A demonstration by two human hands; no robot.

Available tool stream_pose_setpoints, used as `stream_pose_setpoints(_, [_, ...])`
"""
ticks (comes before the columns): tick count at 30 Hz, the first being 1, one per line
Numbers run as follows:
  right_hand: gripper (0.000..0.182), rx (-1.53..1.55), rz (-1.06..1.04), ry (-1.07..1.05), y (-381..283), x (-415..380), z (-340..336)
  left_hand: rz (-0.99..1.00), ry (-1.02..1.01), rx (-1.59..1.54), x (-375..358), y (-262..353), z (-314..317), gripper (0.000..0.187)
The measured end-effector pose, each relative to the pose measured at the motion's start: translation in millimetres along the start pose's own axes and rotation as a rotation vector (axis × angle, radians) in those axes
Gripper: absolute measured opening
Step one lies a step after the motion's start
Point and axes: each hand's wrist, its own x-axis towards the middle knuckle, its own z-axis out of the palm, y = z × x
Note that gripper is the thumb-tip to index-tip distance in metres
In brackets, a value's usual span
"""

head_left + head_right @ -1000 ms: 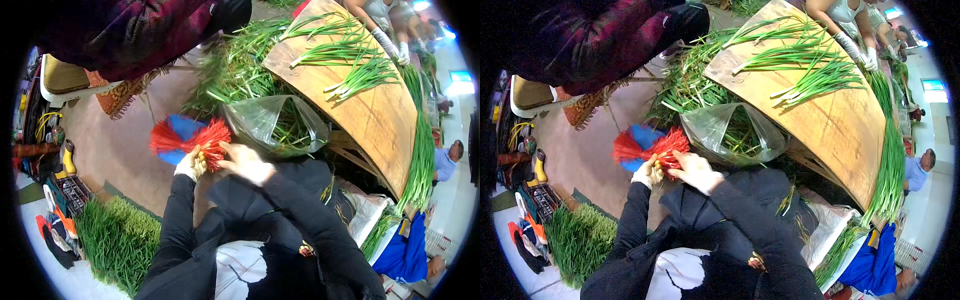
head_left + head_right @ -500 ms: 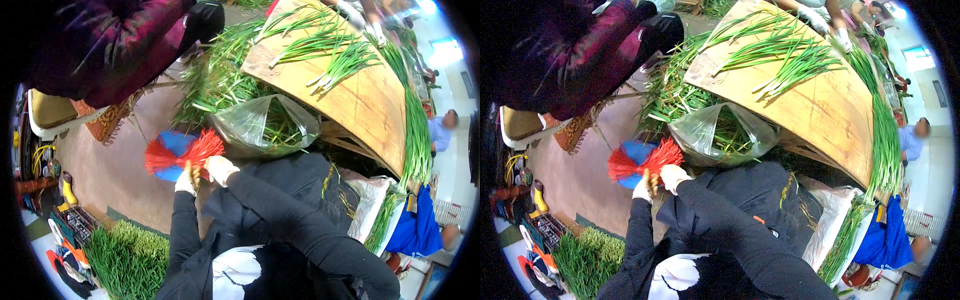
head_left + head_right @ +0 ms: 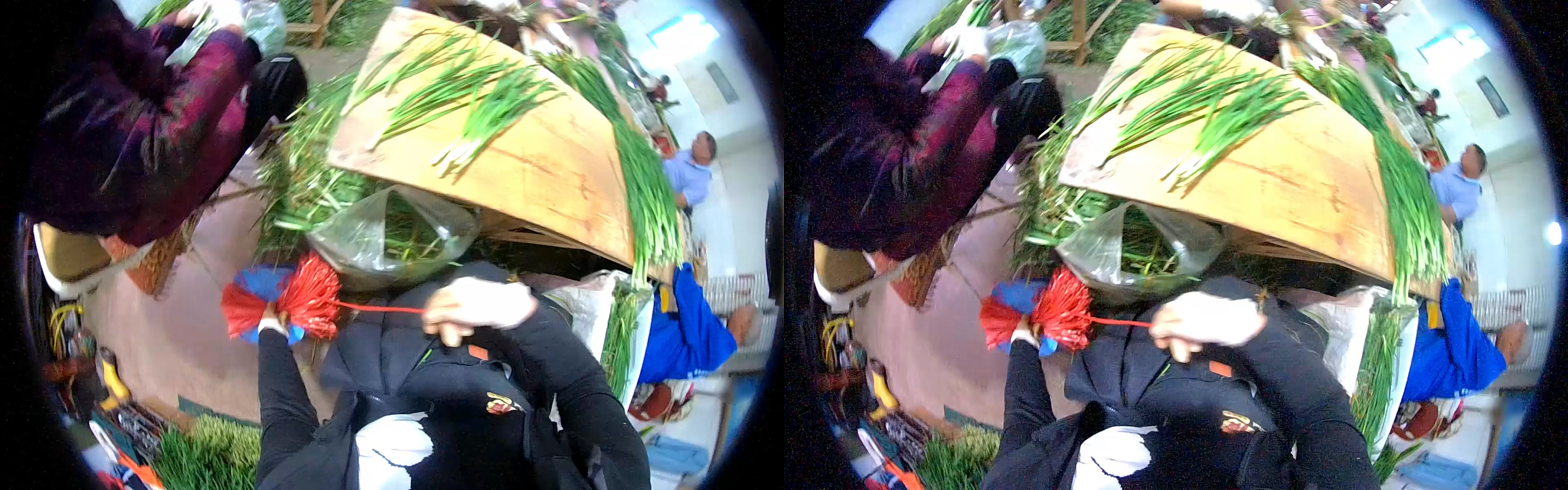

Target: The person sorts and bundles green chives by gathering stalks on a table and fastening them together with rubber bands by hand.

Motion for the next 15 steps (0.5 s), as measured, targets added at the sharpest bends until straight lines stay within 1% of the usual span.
stream_pose_setpoints(1, [0.034,0.199,0.05,0.051,-9.1,-45.3,-17.3,0.074,0.026,0.17,1.7,2.2,0.7,0.049])
stream_pose_setpoints(2, [0.034,0.356,0.106,0.232,-6.8,-81.0,-31.6,0.04,0.009,0.063,1.1,-4.4,4.9,0.049])
stream_pose_setpoints(3, [0.033,0.515,0.155,0.419,0.7,-115.4,-42.1,-0.054,-0.011,-0.199,3.5,-12.8,10.0,0.05])
stream_pose_setpoints(4, [0.034,0.621,-0.136,0.616,24.1,-145.6,-50.2,-0.237,-0.019,-0.714,8.5,-19.5,15.6,0.052])
stream_pose_setpoints(5, [0.035,0.706,-0.438,0.81,51.3,-163.0,-55.8,-0.413,0.013,-1.13,6.3,-16.8,15.4,0.054])
stream_pose_setpoints(6, [0.036,0.863,-0.695,0.852,77.5,-168.9,-64.8,-0.489,0.044,-1.319,2.0,-14.2,12.3,0.056])
stream_pose_setpoints(7, [0.039,1.005,-0.967,0.875,103.2,-173.1,-75.3,-0.533,0.072,-1.402,-4.4,-12.4,10.1,0.06])
stream_pose_setpoints(8, [0.041,1.134,-1.018,0.976,118.3,-177.4,-80.4,-0.568,0.076,-1.406,-1.9,-9.3,10.4,0.055])
stream_pose_setpoints(9, [0.044,1.27,-1.071,1.068,131.0,-178.0,-85.3,-0.607,0.085,-1.409,-4.1,-18.8,11.5,0.051])
stream_pose_setpoints(10, [0.041,1.364,-1.116,1.076,146.8,-173.5,-92.5,-0.625,-0.018,-1.294,-5.4,-21.9,4.2,0.046])
stream_pose_setpoints(11, [0.041,1.421,-1.168,0.976,160.3,-167.3,-97.8,-0.648,-0.112,-1.174,-5.7,-23.3,-3.6,0.044])
stream_pose_setpoints(13, [0.038,1.552,-1.146,0.986,174.7,-146.6,-108.6,-0.601,-0.191,-1.176,-7.6,-15.6,-7.9,0.047])
stream_pose_setpoints(14, [0.037,1.629,-1.121,1.024,174.0,-134.1,-114.6,-0.537,-0.25,-1.127,-15.0,-8.3,-16.5,0.046])
stream_pose_setpoints(15, [0.039,1.641,-1.134,0.98,174.6,-121.6,-120.8,-0.53,-0.236,-1.118,-24.9,5.4,-26.2,0.046])
